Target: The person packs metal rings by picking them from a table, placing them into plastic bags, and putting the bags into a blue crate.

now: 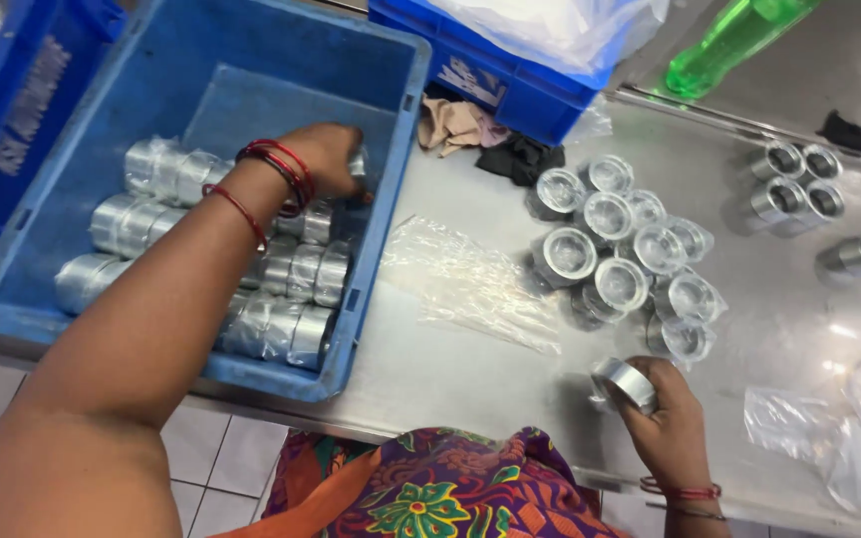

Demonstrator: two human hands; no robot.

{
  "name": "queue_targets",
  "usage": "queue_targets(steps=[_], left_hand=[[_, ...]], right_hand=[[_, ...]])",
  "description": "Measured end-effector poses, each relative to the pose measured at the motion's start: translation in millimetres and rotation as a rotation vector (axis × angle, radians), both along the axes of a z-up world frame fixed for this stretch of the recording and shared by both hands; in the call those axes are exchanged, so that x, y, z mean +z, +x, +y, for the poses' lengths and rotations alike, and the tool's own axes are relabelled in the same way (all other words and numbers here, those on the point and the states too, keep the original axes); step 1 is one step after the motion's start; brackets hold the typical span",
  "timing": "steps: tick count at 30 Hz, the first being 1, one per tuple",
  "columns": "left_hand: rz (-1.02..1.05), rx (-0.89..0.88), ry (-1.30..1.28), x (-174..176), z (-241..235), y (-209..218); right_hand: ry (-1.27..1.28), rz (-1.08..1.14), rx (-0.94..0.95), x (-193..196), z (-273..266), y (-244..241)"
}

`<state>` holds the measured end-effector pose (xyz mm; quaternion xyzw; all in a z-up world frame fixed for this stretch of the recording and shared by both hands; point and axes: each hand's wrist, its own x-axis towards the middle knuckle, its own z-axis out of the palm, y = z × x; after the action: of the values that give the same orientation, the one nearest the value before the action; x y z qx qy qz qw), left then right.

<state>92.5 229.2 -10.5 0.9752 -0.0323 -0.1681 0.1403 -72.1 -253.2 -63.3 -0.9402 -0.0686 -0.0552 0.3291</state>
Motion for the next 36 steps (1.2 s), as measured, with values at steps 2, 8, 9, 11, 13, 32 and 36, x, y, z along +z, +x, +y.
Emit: queue_targets(steps=[2, 8, 9, 11, 13, 32, 36], left_hand=[[-0.087, -0.077, -0.022, -33.8, 16.2, 12.5], [0.237, -0.175, -0.032, -5.1, -5.8, -4.2], [0.331, -0.168, 0.026, -3.5, -5.1, -10.7], [0.364, -0.185, 0.014, -9.4, 5.7, 0.0], [0.389, -0.188, 0.003, -3.2, 9.2, -0.2], [-0.177, -0.364, -0.176, -34.1, -269.5, -1.8], [-0.32, -0.258, -0.226, -64.8, -286.8, -1.8]], right_hand=[[0.015, 0.022, 0.022, 3.1, 6.5, 0.9], [0.093, 0.16, -0.025, 7.4, -18.7, 24.4], [0.112, 0.139, 0.005, 7.1, -24.7, 30.3], [-0.001, 0.032, 0.003, 20.5, -32.0, 55.1], [-0.114, -0.08, 0.012, 31.6, -35.0, 83.4], [-0.269, -0.1, 0.503, 48.6, -34.0, 191.7], [-0.354, -0.021, 0.459, 49.8, -26.5, 199.6]])
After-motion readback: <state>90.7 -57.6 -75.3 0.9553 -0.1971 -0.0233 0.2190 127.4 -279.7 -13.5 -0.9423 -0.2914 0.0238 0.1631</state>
